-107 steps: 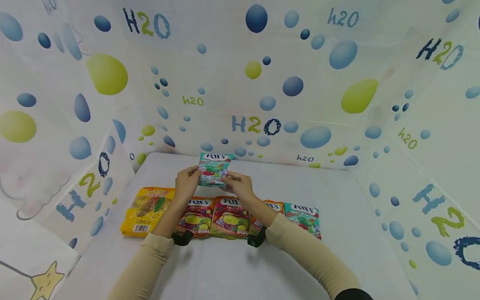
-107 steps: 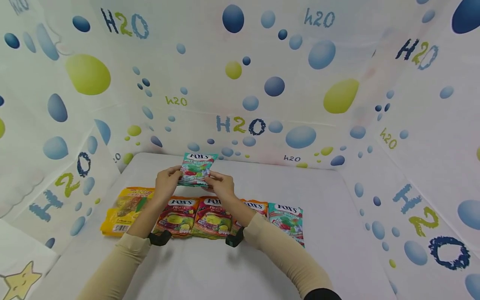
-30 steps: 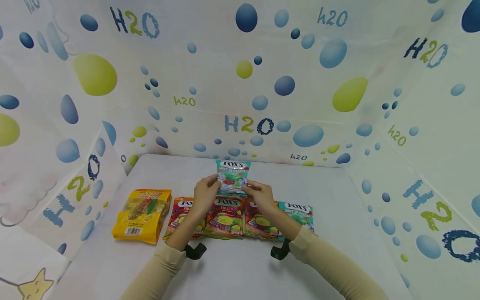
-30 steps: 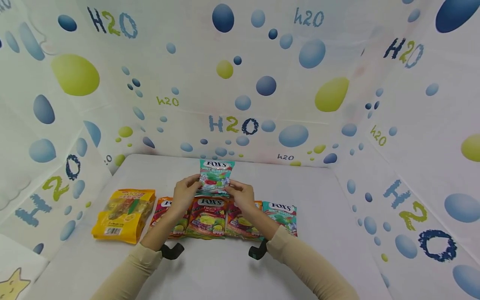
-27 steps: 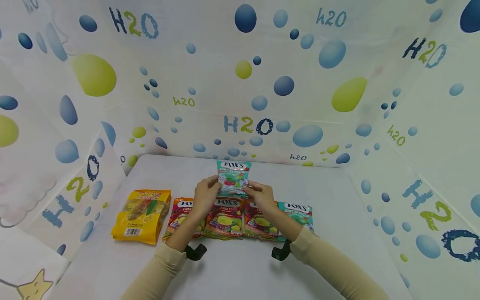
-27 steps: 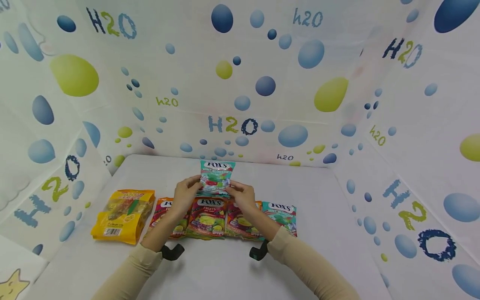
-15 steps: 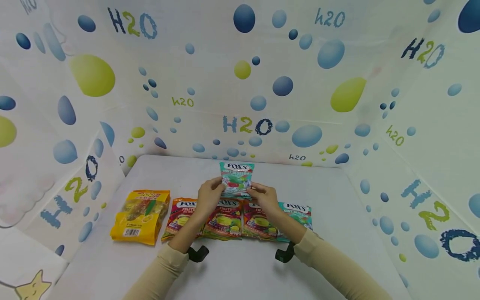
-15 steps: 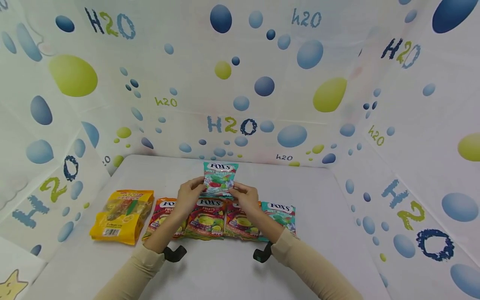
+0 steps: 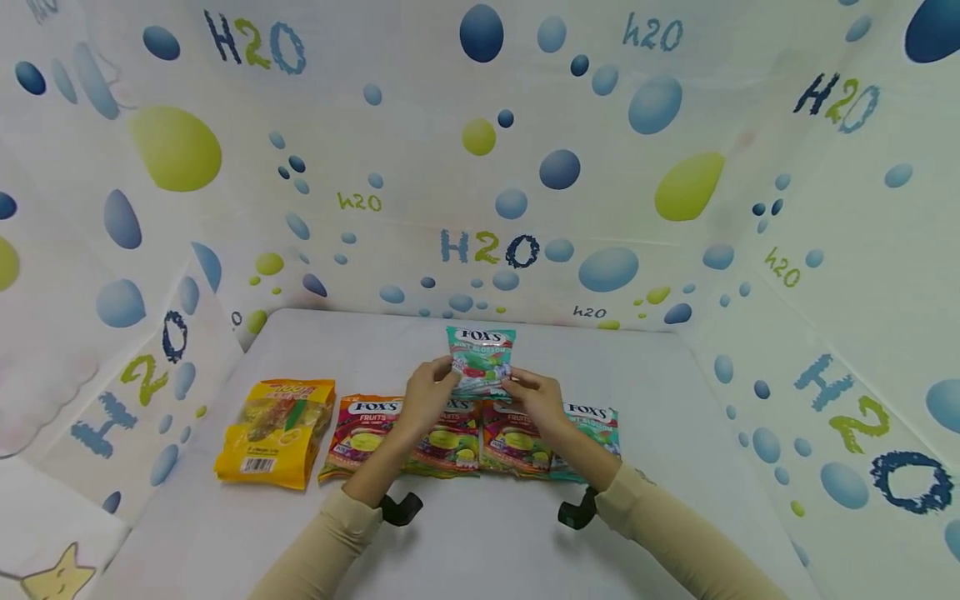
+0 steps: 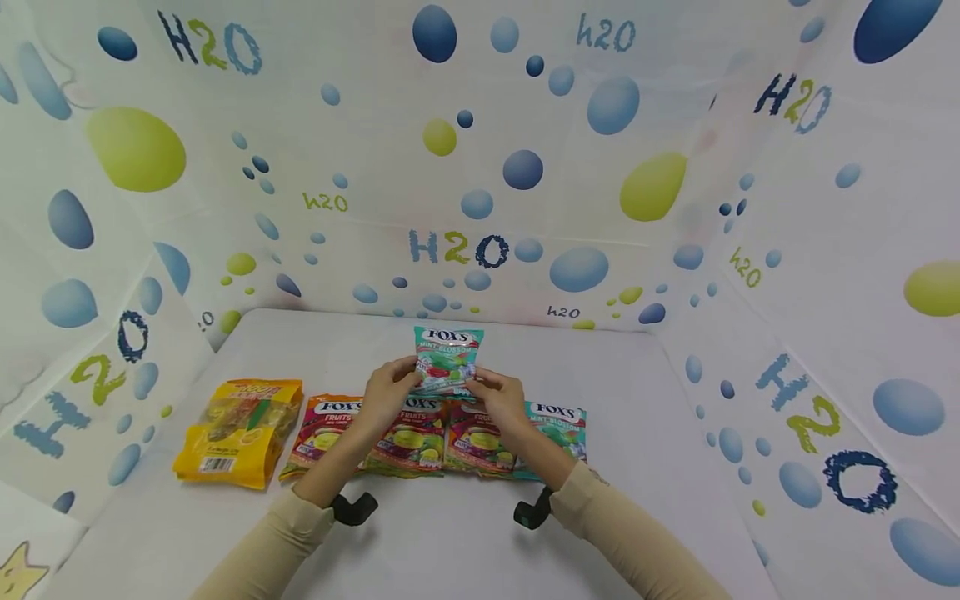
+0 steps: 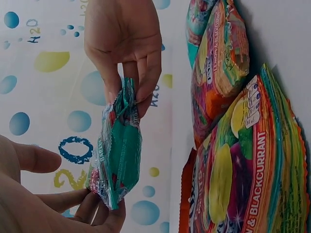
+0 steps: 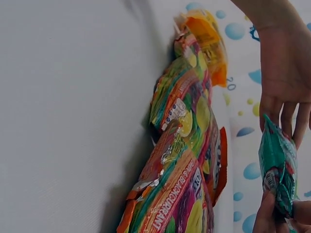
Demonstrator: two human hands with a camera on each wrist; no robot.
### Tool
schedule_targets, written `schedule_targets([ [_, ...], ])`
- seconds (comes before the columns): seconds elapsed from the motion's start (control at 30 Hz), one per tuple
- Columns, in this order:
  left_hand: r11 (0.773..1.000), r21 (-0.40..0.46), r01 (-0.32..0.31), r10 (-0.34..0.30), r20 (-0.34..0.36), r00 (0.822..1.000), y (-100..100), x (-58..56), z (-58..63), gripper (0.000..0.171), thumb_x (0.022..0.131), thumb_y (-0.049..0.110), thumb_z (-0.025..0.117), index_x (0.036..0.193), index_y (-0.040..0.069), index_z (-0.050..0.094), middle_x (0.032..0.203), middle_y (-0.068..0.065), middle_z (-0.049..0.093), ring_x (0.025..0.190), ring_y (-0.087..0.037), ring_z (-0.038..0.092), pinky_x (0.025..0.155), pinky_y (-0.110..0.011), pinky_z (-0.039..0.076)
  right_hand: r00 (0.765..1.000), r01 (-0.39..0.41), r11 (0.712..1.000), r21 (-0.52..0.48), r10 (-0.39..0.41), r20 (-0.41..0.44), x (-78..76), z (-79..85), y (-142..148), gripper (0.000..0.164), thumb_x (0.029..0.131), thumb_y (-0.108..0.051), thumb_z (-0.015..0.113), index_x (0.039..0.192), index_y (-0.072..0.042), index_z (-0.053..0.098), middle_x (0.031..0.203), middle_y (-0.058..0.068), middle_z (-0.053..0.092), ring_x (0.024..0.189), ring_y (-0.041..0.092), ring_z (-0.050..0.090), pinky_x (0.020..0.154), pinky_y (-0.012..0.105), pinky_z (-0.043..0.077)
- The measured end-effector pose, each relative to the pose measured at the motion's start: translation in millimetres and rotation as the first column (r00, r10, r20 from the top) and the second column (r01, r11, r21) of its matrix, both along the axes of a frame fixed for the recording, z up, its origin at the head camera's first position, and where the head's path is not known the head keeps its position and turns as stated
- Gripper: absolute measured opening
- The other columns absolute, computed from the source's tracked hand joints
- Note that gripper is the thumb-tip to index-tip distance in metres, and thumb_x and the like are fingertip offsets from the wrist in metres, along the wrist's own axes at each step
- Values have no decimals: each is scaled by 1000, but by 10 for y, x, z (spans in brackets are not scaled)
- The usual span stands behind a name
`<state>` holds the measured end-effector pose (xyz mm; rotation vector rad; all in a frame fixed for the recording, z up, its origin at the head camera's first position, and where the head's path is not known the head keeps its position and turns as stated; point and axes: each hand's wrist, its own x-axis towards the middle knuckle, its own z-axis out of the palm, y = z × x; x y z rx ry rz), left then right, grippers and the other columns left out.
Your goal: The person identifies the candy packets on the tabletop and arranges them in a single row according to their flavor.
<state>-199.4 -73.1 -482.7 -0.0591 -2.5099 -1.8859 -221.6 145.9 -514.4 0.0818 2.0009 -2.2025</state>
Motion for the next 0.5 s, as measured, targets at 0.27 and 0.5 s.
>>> schedule_targets([
  [0.27,1000,-2,16,-16,-3,1000,99,33,-7,54,107,24,56,153,-1,47,143,-23,54,134,-40,51,111,-56,46,1000,19,999,40,-19,3,38,2,95,40,101,-12,70,139,-1,65,131,19,70,110,27,73,98,47,58],
  [0.5,1000,10,24,-25,35,999,162,71,-17,56,107,29,55,155,2,46,144,-21,53,135,-39,50,111,-56,46,999,45,996,82,-45,1,82,7,160,41,100,-12,70,139,0,65,129,21,70,103,24,75,99,50,57],
])
